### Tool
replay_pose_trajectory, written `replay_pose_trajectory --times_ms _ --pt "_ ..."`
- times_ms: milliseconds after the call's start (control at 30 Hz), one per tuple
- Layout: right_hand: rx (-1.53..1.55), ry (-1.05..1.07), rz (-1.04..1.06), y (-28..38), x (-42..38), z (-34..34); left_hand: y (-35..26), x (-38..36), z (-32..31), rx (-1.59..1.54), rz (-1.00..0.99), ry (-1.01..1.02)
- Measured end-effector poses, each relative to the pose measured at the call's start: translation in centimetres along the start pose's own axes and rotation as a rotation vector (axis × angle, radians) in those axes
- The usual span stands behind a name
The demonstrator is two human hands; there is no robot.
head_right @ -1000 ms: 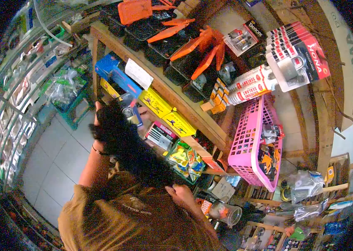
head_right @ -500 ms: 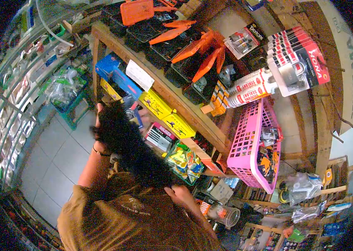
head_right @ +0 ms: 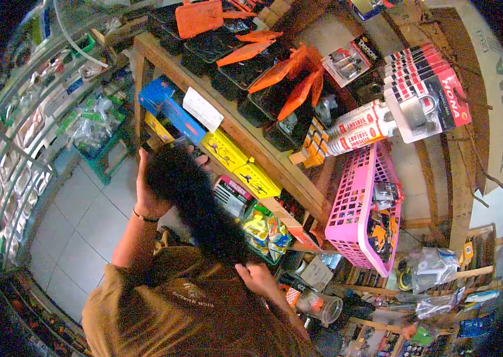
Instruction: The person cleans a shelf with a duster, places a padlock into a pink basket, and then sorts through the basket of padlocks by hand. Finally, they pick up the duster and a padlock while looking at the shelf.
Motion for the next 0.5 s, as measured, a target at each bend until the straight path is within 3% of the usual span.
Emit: replay_pose_trajectory --times_ms 67,133,200,267,333,400,467,500 --pt "-0.049 0.031 -0.023 -1.0 0.1 -0.5 -0.1 0.0 -0.2 0.009 -0.016 -0.047" --pt "0.346 0.008 -0.223 -3.1 0.4 -1.5 -0.2 -0.2 -0.1 0.020 -0.045 -0.143" --pt "0.356 -0.013 -0.214 -3.2 0.1 -1.6 -0.2 -0.7 0.7 0.042 -0.012 -0.105" --pt "0.025 0.016 0.075 -1.8 -0.2 -1.2 -0.2 -0.6 -0.2 0.073 -0.044 -0.172" --pt "0.046 0.008 0.000 -1.9 -0.1 -1.1 -0.3 -0.3 -0.6 0.004 0.065 0.196" --pt "0.068 0.005 -0.075 -2.0 -0.2 -1.2 0.0 -0.7 -0.2 0.032 -0.017 -0.127" --pt "0.314 -0.043 -0.187 -2.2 -0.1 -1.3 0.3 -1.0 1.4 0.034 0.023 0.027" --pt "0.316 -0.050 -0.178 -2.2 -0.2 -1.3 0.2 -0.7 0.1 0.060 0.011 -0.043"
Point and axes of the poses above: each hand's wrist, its own x-axis towards the middle knuckle, its own z-axis out of the back of the hand, y = z × x, the point moved 4 cm from there along x, towards the middle knuckle, and after that the axes turned 12 degrees about y, right-handed, at the moved point
